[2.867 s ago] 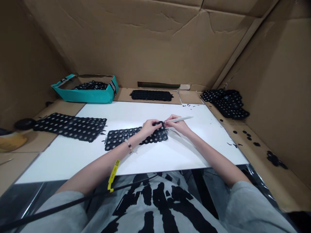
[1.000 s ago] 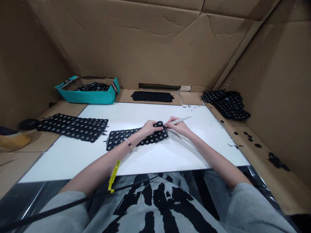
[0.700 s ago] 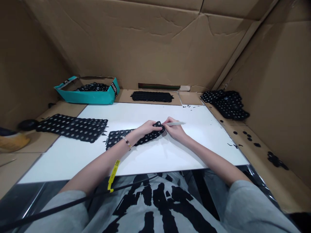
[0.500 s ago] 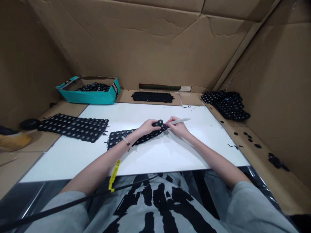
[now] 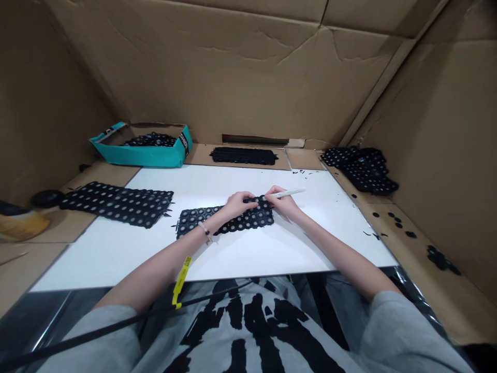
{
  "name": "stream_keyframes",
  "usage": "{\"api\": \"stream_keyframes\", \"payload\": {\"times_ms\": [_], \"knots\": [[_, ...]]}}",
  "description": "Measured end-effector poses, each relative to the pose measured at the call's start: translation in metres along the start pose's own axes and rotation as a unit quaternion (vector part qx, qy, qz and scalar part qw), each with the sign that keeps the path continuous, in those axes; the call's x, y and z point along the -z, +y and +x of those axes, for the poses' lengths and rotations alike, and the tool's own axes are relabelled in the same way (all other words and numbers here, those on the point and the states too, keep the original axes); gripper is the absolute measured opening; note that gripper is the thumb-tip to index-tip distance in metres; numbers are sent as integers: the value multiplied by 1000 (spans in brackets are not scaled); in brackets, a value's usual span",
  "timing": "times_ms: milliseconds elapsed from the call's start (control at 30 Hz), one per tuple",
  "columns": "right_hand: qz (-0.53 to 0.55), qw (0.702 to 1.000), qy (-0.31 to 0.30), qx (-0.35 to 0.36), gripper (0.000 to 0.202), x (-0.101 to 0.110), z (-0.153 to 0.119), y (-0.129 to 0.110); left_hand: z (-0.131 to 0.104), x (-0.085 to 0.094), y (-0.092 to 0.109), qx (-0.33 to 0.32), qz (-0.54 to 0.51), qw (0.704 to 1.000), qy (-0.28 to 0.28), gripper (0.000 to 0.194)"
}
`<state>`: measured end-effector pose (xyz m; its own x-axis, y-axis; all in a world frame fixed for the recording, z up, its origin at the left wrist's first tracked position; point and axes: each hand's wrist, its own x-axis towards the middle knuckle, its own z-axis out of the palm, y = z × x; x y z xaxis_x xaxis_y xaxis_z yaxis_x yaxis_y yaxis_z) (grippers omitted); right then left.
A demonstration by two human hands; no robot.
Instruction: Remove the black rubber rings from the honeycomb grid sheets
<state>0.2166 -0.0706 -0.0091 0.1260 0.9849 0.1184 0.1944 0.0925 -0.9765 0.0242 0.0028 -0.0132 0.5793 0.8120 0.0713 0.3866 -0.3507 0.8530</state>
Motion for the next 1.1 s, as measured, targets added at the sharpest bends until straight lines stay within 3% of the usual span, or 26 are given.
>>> {"api": "stream_keyframes", "payload": {"times_ms": [333,567,733,900,1100], "knots": [[-32,999,14,35,18,-5,-6,-6,-2,1,2,30,-46,998,-17,31],[5,1000,14,5,17,-3,-3,-4,-4,2,5,28,-64,997,-34,35],[-44,998,13,42,16,-7,-9,-5,-6,2,7,36,-64,997,-25,34],[-111,990,21,81,14,-14,-12,-8,-7,9,14,35,-108,989,-90,36],[-117,989,29,89,14,-14,-11,-8,-6,18,18,38,-149,974,-168,32]]}}
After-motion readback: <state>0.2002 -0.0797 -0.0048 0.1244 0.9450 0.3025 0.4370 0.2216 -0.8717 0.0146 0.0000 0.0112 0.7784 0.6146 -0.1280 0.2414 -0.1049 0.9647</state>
